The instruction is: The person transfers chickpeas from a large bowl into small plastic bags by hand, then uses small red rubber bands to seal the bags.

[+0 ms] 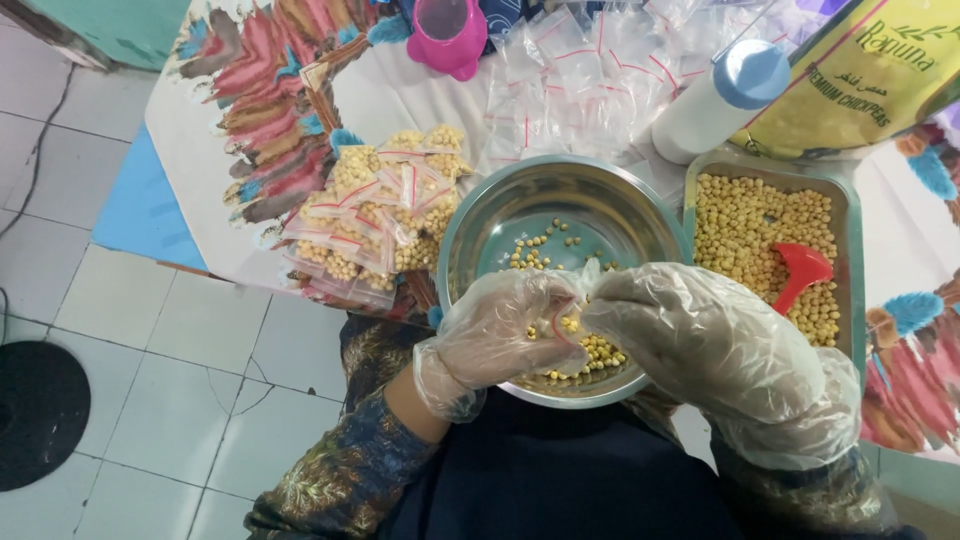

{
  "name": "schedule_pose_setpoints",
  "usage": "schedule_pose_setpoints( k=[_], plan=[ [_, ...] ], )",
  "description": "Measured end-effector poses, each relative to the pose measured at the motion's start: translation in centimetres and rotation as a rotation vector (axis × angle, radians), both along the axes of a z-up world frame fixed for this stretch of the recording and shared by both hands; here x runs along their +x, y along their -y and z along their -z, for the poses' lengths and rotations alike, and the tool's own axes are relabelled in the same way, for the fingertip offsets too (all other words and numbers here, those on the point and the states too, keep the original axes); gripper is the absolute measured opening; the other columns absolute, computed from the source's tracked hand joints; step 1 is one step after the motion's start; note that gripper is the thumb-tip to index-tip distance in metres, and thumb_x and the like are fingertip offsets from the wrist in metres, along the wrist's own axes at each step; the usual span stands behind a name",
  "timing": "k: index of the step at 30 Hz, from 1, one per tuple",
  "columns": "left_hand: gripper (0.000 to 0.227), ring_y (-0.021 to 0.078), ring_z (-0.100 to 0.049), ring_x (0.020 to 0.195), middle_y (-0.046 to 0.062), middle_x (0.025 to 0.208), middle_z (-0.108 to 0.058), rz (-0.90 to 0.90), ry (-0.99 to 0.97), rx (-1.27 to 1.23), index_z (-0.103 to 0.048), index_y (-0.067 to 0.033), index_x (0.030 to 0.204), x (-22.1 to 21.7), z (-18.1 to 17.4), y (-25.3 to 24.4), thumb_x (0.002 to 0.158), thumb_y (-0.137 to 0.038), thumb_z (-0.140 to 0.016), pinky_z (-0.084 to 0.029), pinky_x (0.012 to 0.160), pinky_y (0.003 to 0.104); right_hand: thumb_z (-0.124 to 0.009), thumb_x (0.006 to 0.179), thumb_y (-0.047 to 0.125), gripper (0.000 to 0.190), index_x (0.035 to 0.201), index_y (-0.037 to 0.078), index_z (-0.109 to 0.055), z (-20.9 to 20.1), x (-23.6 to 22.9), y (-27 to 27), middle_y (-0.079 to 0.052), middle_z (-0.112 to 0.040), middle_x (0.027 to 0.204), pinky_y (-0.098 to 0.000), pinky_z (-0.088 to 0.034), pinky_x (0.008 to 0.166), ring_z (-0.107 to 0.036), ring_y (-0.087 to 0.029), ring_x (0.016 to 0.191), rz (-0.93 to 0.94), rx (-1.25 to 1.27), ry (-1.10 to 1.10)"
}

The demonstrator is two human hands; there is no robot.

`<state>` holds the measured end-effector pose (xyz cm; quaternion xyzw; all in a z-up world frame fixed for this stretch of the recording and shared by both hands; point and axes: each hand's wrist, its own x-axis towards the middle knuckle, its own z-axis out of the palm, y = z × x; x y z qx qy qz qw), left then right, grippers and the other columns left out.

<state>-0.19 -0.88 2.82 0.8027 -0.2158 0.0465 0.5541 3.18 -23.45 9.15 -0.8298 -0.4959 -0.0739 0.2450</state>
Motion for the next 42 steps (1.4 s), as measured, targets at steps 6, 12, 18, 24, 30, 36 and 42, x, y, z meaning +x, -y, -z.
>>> schedule_pose_setpoints(
  k=[6,12,18,24,30,36,42],
  plan=[
    [0.041,0.0173,-0.065,0.072,0.001,0.083,-0.07,0.013,-0.026,0.027,-0.071,-0.0091,0.1,-0.1,0.1,-0.2,0.072,-0.037,-0.081,-0.052,0.072,0.031,-0.072,0.081,0.004,0.027,0.108,0.01,-0.07,-0.3,-0.1,-1.1,-0.008,-0.07,0.109,-0.037,-0.059,0.072,-0.071,-0.027,0.086,-0.009,0.035,-0.039],
    [0.043,0.0193,-0.069,0.076,0.002,0.088,-0.073,0.012,0.0,0.033,-0.071,-0.0103,0.102,-0.2,0.1,-0.3,0.078,-0.046,-0.072,-0.053,0.077,0.033,-0.076,0.079,0.006,0.019,0.097,0.003,-0.074,0.4,0.2,-0.4,-0.012,-0.072,0.108,-0.0376,-0.059,0.075,-0.072,-0.028,0.089,0.04,0.053,-0.04],
    [0.047,0.02,-0.069,0.081,0.005,0.093,-0.073,0.014,0.006,0.03,-0.071,-0.0056,0.106,0.2,1.0,-0.5,0.072,-0.036,-0.08,-0.055,0.079,0.033,-0.08,0.079,0.015,0.028,0.104,0.02,-0.072,2.3,-0.4,-0.2,-0.01,-0.069,0.121,-0.0419,-0.057,0.088,-0.068,-0.03,0.109,0.062,0.043,0.103],
    [0.042,0.0258,-0.074,0.106,0.006,0.105,-0.079,0.062,-0.214,-0.107,-0.079,-0.0212,0.11,0.1,1.4,0.1,0.074,-0.04,-0.089,-0.059,0.092,0.035,-0.081,0.082,0.03,0.011,0.091,0.025,-0.078,5.8,1.1,0.1,-0.005,-0.074,0.121,-0.0418,-0.056,0.092,-0.07,-0.029,0.112,-0.001,0.22,0.236],
    [0.041,0.0354,-0.07,0.11,0.01,0.11,-0.076,0.08,-0.138,-0.059,-0.071,-0.0196,0.121,-0.4,0.3,0.0,0.082,-0.032,-0.077,-0.06,0.087,0.045,-0.08,0.083,0.02,0.007,0.086,0.018,-0.074,4.0,0.4,-1.0,-0.008,-0.075,0.114,-0.0413,-0.057,0.087,-0.072,-0.03,0.104,0.017,0.288,0.228],
    [0.032,0.0257,-0.076,0.101,0.008,0.101,-0.079,0.0,-0.177,-0.223,-0.078,-0.018,0.111,-1.3,1.8,0.5,0.084,-0.035,-0.079,-0.06,0.086,0.038,-0.086,0.073,0.016,0.039,0.109,0.009,-0.073,6.3,0.2,-0.8,-0.012,-0.073,0.11,-0.0361,-0.061,0.06,-0.073,-0.028,0.083,0.128,0.415,-0.144],
    [0.022,0.0276,-0.076,0.104,0.007,0.098,-0.08,-0.001,-0.153,-0.235,-0.08,-0.0183,0.104,-0.9,1.5,0.6,0.085,-0.028,-0.079,-0.061,0.087,0.038,-0.076,0.082,0.008,0.016,0.097,0.002,-0.077,7.6,0.2,-1.7,-0.014,-0.069,0.093,-0.0339,-0.06,0.058,-0.07,-0.029,0.076,0.047,0.578,-0.302]
  ],
)
